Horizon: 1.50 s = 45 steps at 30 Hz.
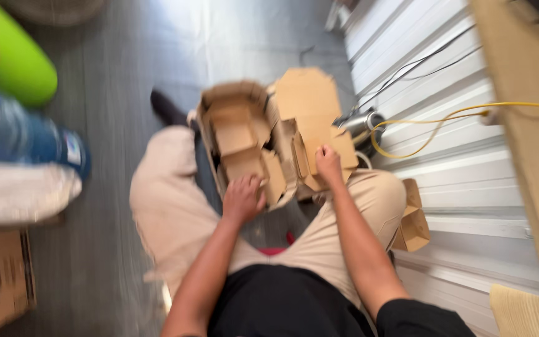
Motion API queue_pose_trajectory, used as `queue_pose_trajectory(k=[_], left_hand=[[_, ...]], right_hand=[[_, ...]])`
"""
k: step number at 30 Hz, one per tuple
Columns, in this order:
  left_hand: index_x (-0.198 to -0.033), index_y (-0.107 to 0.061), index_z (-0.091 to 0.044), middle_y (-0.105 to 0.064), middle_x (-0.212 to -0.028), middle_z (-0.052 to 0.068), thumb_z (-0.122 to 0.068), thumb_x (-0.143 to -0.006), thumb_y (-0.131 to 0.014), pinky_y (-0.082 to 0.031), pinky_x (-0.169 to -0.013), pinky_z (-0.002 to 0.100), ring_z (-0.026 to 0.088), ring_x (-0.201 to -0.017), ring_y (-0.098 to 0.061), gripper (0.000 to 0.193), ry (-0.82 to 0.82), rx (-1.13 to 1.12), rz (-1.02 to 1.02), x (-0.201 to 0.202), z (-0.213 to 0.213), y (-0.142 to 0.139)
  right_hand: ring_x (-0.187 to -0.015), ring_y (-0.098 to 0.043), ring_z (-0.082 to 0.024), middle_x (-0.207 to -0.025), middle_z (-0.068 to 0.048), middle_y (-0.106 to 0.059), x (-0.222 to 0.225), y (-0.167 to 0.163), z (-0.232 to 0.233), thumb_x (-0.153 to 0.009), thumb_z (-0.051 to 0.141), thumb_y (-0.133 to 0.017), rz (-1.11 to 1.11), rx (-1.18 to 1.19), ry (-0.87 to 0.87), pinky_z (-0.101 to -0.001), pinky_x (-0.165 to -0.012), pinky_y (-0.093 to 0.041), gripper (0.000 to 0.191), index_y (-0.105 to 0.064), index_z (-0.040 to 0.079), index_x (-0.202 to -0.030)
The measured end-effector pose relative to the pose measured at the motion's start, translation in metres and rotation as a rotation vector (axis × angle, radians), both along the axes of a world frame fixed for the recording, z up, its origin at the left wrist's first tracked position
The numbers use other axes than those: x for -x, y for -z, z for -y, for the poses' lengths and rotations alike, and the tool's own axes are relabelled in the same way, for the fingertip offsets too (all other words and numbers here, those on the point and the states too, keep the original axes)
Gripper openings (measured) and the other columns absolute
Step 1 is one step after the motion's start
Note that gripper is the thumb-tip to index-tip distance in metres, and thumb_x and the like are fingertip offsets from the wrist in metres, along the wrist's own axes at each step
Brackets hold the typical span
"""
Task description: The person sits on the floor and folds flat die-cut cardboard takeout boxes into shape by hand, pressing the creases and tabs to form each box, and stacks the finished boxes with a pile of completed boxes beside them.
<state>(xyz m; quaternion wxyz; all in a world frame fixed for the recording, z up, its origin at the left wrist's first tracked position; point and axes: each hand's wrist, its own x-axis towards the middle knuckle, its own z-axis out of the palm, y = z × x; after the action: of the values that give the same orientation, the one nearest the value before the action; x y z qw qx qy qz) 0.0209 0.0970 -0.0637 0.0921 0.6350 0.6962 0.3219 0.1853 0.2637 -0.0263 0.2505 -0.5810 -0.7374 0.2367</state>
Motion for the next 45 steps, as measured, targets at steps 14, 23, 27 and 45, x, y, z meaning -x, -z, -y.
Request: queue_pose_trajectory(k=[14, 23, 27, 45], left_hand=[[-0.126, -0.063, -0.011, -0.062, -0.115, 0.01, -0.026, -0.091, -0.065, -0.047, -0.089, 0.041, 0.031, -0.1, -0.06, 0.039, -0.098, -0.214, 0.356, 0.004, 0.012, 0.001], [-0.118, -0.072, -0.011, -0.059, -0.086, 0.007, -0.023, -0.079, -0.079, -0.046, -0.08, 0.04, 0.026, -0.085, -0.056, 0.041, 0.117, -0.237, 0.255, 0.03, 0.086, -0.047], [-0.118, -0.073, -0.012, -0.066, -0.081, 0.004, -0.023, -0.079, -0.084, -0.049, -0.068, 0.035, 0.023, -0.069, -0.056, 0.042, 0.31, -0.108, 0.511, 0.025, 0.092, -0.073], [-0.131, -0.064, -0.007, -0.064, -0.133, 0.021, -0.023, -0.066, -0.081, -0.033, -0.116, 0.052, 0.041, -0.132, -0.055, 0.07, 0.343, -0.241, 0.045, 0.045, 0.097, -0.128]], right_hand=[[-0.097, -0.068, -0.014, -0.112, -0.006, -0.07, -0.014, 0.009, 0.071, -0.096, 0.016, -0.07, -1.286, 0.423, -0.025, -0.034, -0.086, -0.058, 0.029, -0.06, 0.005, -0.121], [-0.116, -0.065, -0.02, -0.124, -0.009, -0.068, -0.008, 0.021, 0.143, -0.096, 0.004, -0.067, -1.566, 0.647, -0.186, -0.0381, -0.099, -0.054, 0.04, -0.055, 0.003, -0.134], [-0.113, -0.068, -0.024, -0.121, -0.014, -0.071, 0.005, 0.036, 0.17, -0.102, 0.009, -0.066, -1.545, 0.76, -0.336, -0.0407, -0.098, -0.056, 0.03, -0.061, -0.004, -0.129], [-0.12, -0.062, -0.014, -0.127, -0.005, -0.065, -0.013, 0.01, 0.192, -0.097, 0.009, -0.064, -1.451, 0.81, -0.516, -0.0346, -0.104, -0.05, 0.042, -0.051, 0.005, -0.136]])
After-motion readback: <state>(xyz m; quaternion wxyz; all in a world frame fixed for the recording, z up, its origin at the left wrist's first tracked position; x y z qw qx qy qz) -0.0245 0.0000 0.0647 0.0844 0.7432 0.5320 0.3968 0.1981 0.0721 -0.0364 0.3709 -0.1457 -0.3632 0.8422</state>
